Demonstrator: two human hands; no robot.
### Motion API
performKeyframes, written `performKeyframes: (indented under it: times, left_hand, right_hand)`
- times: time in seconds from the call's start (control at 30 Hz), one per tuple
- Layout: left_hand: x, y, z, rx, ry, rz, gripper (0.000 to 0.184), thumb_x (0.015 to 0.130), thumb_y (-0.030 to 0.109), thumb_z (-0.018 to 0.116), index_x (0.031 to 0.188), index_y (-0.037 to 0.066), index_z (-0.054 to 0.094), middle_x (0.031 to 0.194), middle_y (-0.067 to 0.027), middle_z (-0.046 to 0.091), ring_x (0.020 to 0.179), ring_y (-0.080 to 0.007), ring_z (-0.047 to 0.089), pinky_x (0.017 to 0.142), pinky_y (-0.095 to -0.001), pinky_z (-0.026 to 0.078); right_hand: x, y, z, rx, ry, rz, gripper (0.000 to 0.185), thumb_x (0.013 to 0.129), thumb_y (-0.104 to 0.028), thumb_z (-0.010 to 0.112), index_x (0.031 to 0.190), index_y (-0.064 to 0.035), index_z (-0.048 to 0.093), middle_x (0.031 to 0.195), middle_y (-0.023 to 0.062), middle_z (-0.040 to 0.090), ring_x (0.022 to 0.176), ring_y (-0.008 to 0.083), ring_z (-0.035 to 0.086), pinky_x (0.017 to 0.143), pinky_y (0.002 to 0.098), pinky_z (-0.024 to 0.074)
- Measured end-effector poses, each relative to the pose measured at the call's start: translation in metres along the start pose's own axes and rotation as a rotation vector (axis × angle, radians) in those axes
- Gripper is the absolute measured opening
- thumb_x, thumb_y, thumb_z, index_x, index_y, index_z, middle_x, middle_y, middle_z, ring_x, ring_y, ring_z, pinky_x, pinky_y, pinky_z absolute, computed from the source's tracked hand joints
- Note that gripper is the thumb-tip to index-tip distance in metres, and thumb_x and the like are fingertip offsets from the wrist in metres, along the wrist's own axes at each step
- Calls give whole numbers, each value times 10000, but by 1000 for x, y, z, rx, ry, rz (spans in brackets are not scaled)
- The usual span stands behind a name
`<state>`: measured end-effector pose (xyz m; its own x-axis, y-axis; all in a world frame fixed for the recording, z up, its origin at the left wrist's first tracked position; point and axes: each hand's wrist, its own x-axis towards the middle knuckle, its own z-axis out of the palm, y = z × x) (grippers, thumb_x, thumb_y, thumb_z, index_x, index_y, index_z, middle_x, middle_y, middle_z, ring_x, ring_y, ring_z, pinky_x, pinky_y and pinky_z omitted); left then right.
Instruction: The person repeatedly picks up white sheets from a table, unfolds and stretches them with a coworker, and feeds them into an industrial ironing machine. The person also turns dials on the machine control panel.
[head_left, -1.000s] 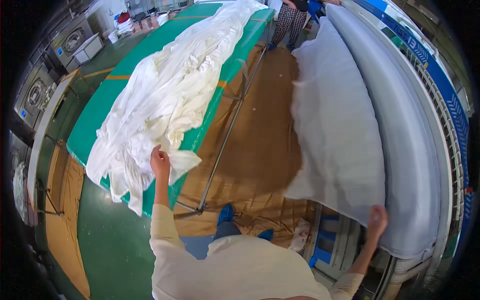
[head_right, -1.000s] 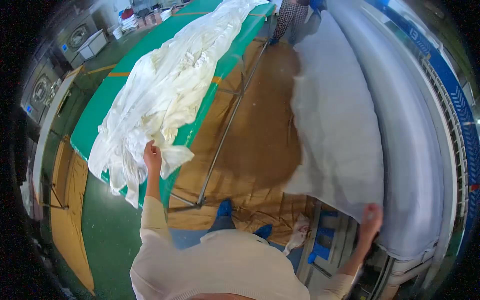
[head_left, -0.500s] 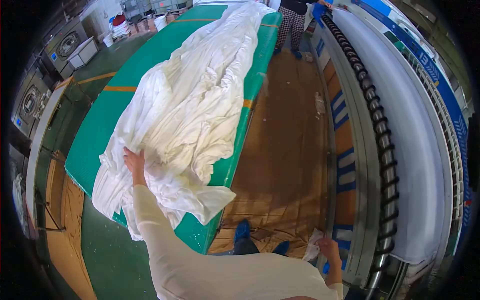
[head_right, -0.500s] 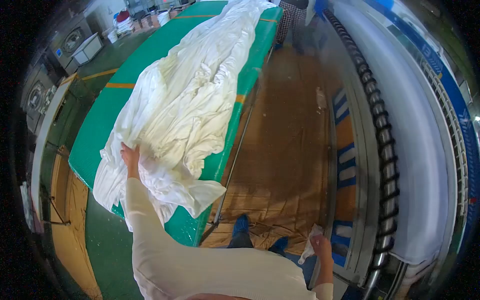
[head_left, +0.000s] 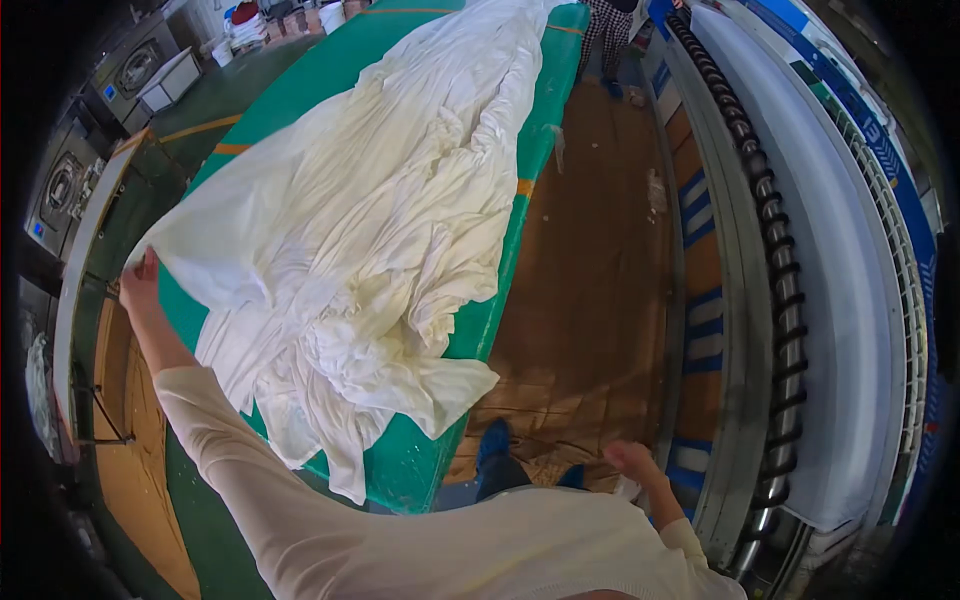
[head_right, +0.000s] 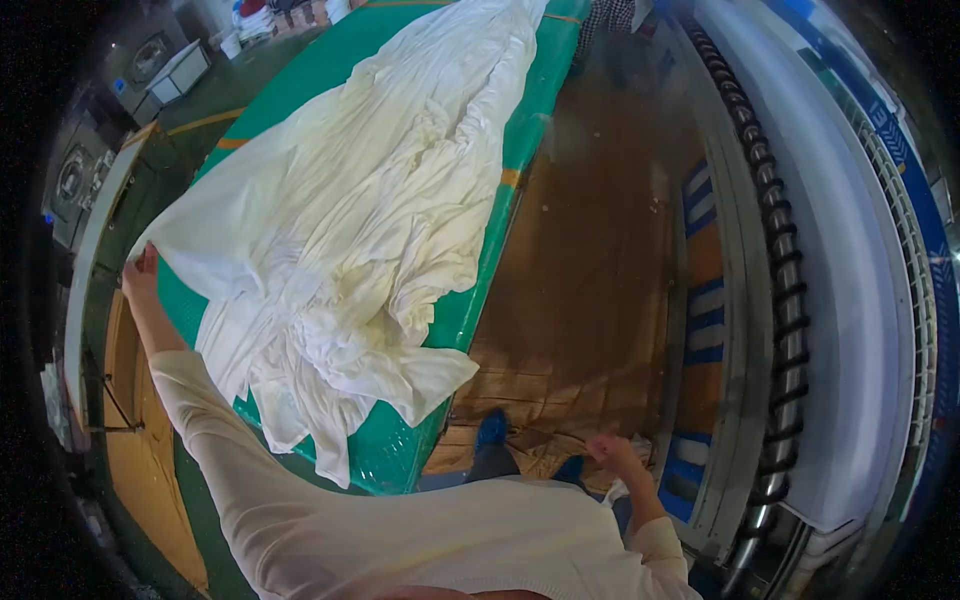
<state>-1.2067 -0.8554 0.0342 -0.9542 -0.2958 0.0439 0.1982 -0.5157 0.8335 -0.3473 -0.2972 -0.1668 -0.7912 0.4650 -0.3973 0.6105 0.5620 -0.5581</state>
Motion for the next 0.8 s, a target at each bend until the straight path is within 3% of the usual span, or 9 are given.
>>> performKeyframes:
  times: [0.13,0.17,0.2,0.27,0.3,0.37,0.53,0.63,0.8]
  left_hand:
    - [-78,-7,30,1556,571,1079,480,840,292,665,1183,1,498,1093,-185,551,840,-367,590,775,-476,490]
    - [-86,-38,16,1565,256,1247,506,809,286,691,1195,13,512,1133,-196,558,998,-385,553,835,-480,471]
    - [-73,-89,-11,1518,-49,1074,521,786,294,714,1190,23,529,1164,-201,555,1056,-370,532,859,-460,462]
    - [-118,-192,-36,1767,-308,1005,472,792,325,700,1123,17,563,1128,-183,581,1040,-351,568,869,-454,479]
    - [-165,-205,-22,1909,-441,523,425,819,363,664,1068,30,576,1143,-189,581,1050,-361,572,873,-469,479]
    - [-207,-220,1,1967,-333,362,323,831,366,643,904,52,623,1001,-189,621,1000,-361,589,825,-475,483]
    - [-183,-194,20,1914,-638,363,273,843,305,626,762,44,632,805,-178,615,851,-358,607,721,-484,480]
    - [-200,-128,51,1621,-1072,1092,238,825,187,641,664,19,591,636,-162,538,648,-319,556,566,-435,437]
    - [-336,-8,134,923,-1003,564,239,807,28,544,606,0,419,582,-74,407,541,-198,380,524,-308,305]
  right_hand:
    - [0,9,30,-159,-116,-44,166,851,-184,635,991,-103,671,893,131,682,861,316,662,733,348,522]
    - [-1,11,36,-156,-111,-44,166,851,-184,635,991,-103,671,893,131,682,861,316,662,733,348,522]
    - [-3,7,42,-24,-122,-65,156,853,-195,623,964,-94,667,878,143,673,835,327,653,717,365,517]
    - [-5,-4,55,245,-146,-107,161,857,-218,601,911,-77,658,848,166,657,784,349,636,686,399,507]
    - [-7,-18,51,247,-145,-106,161,857,-218,601,911,-77,658,848,166,657,784,349,636,686,399,507]
    - [-10,-44,34,194,-147,-32,173,861,-239,595,921,-90,660,856,168,657,782,346,637,688,399,506]
    - [-10,11,66,-83,-190,102,204,874,-287,578,947,-118,666,878,165,662,795,340,643,700,409,508]
    - [-8,5,68,-83,-198,26,222,883,-302,570,922,-106,666,888,160,666,807,336,645,703,416,508]
    - [23,-23,77,-67,-229,-195,208,886,-299,588,940,-98,599,852,146,649,787,344,623,666,419,498]
